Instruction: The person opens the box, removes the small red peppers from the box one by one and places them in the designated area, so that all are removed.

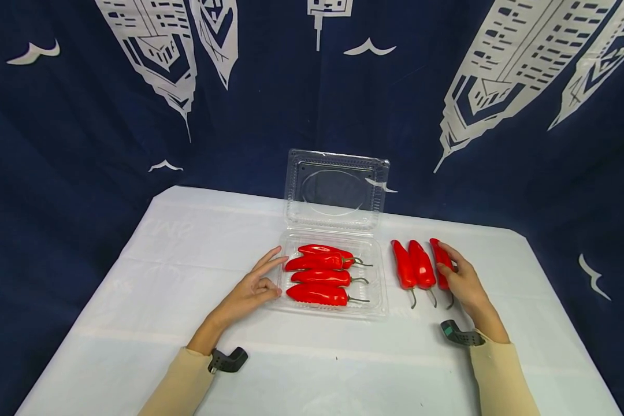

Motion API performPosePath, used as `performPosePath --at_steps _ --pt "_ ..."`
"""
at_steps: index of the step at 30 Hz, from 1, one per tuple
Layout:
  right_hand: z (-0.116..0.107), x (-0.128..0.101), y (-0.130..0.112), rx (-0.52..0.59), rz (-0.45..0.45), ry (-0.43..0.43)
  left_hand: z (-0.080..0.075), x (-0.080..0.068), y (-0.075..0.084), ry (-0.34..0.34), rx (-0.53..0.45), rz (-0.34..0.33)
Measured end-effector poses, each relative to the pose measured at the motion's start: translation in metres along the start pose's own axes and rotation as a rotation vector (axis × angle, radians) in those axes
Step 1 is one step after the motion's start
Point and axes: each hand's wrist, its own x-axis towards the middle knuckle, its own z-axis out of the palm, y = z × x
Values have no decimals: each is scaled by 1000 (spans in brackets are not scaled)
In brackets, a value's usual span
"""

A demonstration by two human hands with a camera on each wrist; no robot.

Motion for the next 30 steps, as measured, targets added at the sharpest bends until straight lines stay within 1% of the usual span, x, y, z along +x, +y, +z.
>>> performPosePath --at_steps 7,13,16,21,26,30 --pt "0 2 -1 70 -5 -28 0 1 -1 -5 1 25" --pt "0 1 -2 119 -7 -61 -1 0 -3 -4 2 19" --pt "0 2 -3 114 -3 -61 -1 0 -5 -3 5 18" --pt "-2 1 -2 114 38 -61 -1 1 -6 -5 13 15" --pt "-2 -1 -1 129 56 -77 -1 0 -4 -1 16 12" --pt "-2 -2 -1 139 63 -67 0 0 -2 -4 8 9"
